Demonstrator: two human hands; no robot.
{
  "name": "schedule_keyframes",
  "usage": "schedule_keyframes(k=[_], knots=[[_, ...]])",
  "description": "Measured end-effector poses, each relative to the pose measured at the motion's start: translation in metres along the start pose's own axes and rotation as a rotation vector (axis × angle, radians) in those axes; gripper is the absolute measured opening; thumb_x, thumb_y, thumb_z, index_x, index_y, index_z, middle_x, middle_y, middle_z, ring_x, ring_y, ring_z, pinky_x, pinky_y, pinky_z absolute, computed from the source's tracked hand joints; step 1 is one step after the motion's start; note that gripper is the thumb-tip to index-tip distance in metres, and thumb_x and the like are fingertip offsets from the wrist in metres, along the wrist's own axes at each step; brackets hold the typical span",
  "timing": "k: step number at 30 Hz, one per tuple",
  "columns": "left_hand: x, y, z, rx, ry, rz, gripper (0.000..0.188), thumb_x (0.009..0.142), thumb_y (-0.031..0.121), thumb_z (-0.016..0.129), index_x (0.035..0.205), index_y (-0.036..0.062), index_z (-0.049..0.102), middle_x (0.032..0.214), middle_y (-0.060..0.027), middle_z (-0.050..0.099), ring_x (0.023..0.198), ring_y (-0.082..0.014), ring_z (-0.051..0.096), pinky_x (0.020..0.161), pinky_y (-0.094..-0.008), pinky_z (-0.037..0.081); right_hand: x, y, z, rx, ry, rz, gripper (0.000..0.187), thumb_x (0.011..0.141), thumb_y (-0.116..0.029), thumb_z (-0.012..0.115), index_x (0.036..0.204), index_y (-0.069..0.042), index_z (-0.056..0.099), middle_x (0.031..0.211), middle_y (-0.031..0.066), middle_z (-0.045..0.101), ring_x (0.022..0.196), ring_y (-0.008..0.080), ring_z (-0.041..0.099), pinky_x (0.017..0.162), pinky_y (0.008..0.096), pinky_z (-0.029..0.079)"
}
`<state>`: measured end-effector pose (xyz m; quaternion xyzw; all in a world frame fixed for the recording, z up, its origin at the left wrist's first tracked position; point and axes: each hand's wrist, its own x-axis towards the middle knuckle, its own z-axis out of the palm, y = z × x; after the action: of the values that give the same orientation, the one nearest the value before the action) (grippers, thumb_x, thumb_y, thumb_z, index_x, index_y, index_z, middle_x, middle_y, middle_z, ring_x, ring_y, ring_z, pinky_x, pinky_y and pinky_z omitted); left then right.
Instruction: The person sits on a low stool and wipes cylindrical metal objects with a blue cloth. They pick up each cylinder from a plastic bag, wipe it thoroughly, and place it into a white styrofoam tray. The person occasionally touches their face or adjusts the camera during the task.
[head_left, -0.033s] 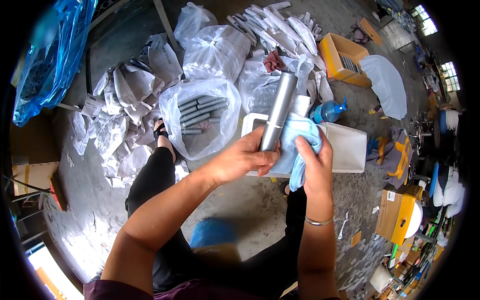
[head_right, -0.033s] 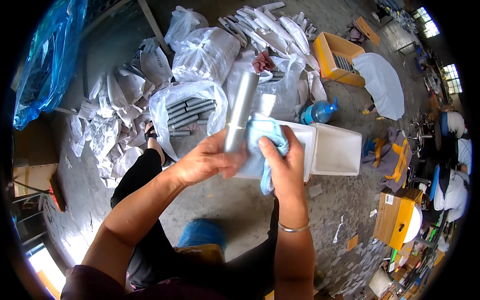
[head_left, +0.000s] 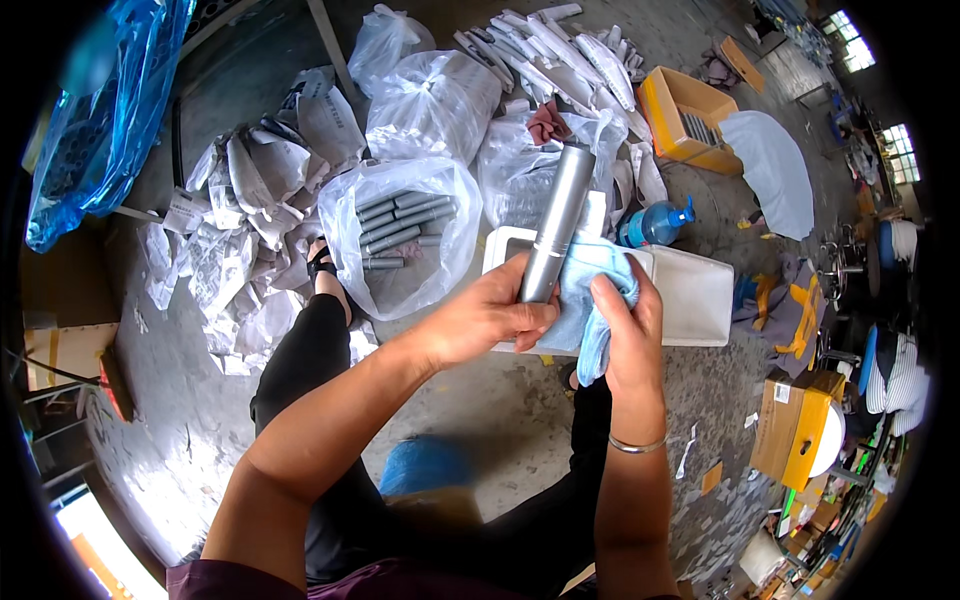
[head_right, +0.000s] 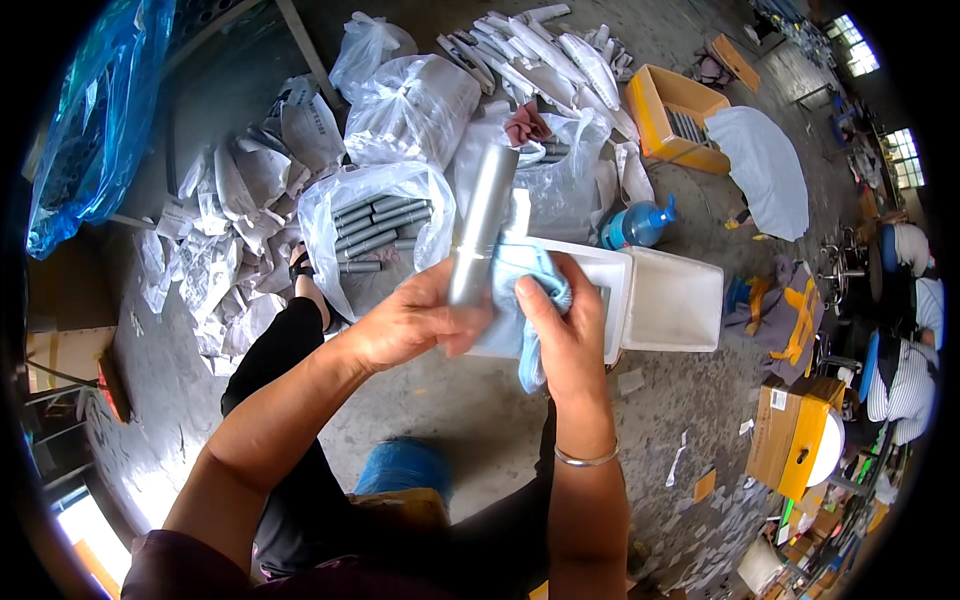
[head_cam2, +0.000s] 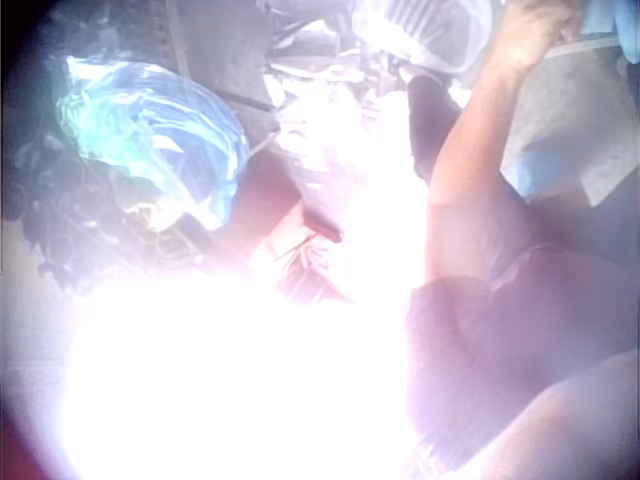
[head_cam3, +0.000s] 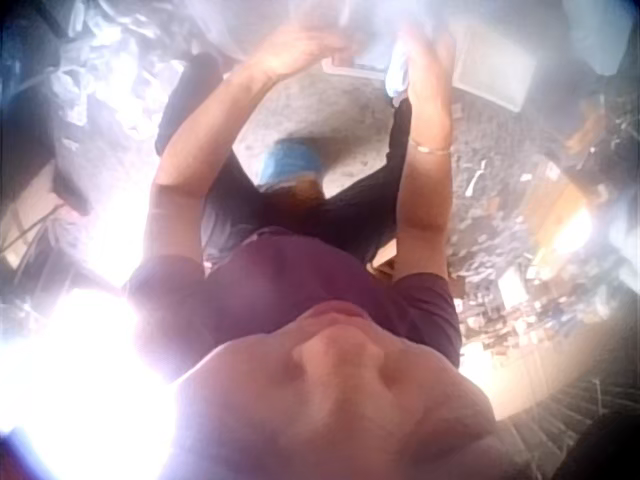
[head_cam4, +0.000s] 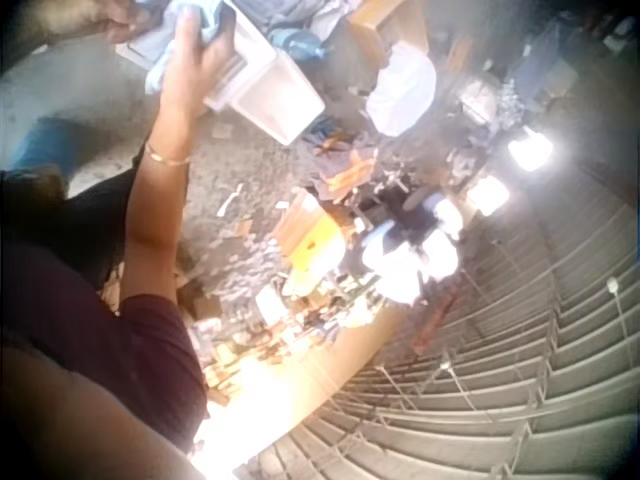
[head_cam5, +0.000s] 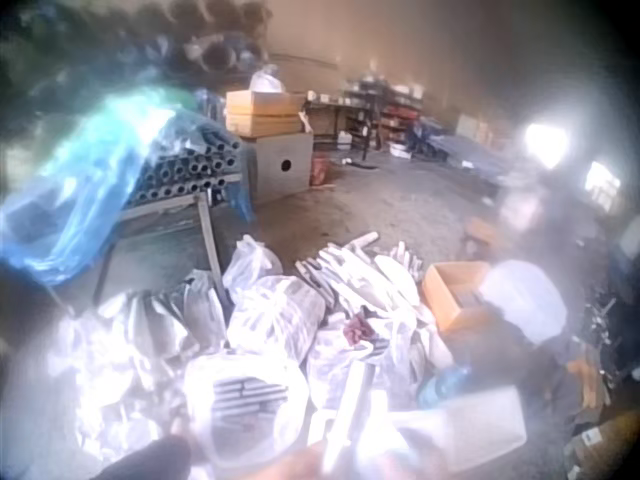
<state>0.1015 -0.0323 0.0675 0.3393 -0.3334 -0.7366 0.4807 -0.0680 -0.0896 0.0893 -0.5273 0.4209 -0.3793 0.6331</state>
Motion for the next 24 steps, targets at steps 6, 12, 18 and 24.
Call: schedule_keyframes(k=[6, 12, 18, 24], knots=[[0.002, -0.006, -0.002, 0.111, 0.093, -0.06, 0.047, 0.086, 0.007, 0.058, 0.13, 0.0024, 0.042, 0.085, -0.0018, 0.052, 0.065, -0.0089, 0.045, 0.057, -0.0237, 0.037, -0.005, 0.004, -0.003, 0.004, -0.111, 0.029, 0.021, 0.088, -0.015, 0.062, 0.103, 0.0, 0.059, 0.087, -0.0017, 0.058, 0.079, 0.0057, 0.048, 0.071, 0.0205, 0.04], [0.004, -0.006, 0.009, 0.354, 0.178, 0.027, 0.035, 0.085, 0.013, 0.06, 0.112, -0.0023, 0.044, 0.079, -0.0065, 0.055, 0.071, -0.0158, 0.052, 0.065, -0.0325, 0.045, -0.002, 0.01, -0.001, -0.19, -0.141, 0.028, 0.023, 0.082, -0.008, 0.07, 0.098, 0.0, 0.056, 0.093, 0.0012, 0.058, 0.084, 0.0063, 0.051, 0.076, 0.0224, 0.044], [0.003, -0.01, 0.005, 0.634, 0.153, -0.039, 0.033, 0.089, 0.016, 0.058, 0.113, -0.0035, 0.046, 0.094, -0.0105, 0.059, 0.084, -0.0165, 0.055, 0.074, -0.0323, 0.046, -0.001, 0.018, 0.002, -0.127, -0.074, -0.047, 0.035, 0.08, -0.011, 0.07, 0.108, 0.0, 0.052, 0.092, 0.0047, 0.059, 0.083, 0.0107, 0.055, 0.076, 0.027, 0.046], [0.002, -0.008, 0.007, 0.73, 0.191, -0.098, 0.036, 0.088, 0.017, 0.059, 0.111, -0.0051, 0.043, 0.087, -0.0149, 0.059, 0.082, -0.0184, 0.056, 0.075, -0.0332, 0.046, -0.01, 0.017, 0.014, -0.442, -0.007, -0.177, 0.042, 0.084, -0.015, 0.067, 0.118, 0.003, 0.049, 0.097, 0.015, 0.063, 0.088, 0.022, 0.062, 0.081, 0.0328, 0.047]])
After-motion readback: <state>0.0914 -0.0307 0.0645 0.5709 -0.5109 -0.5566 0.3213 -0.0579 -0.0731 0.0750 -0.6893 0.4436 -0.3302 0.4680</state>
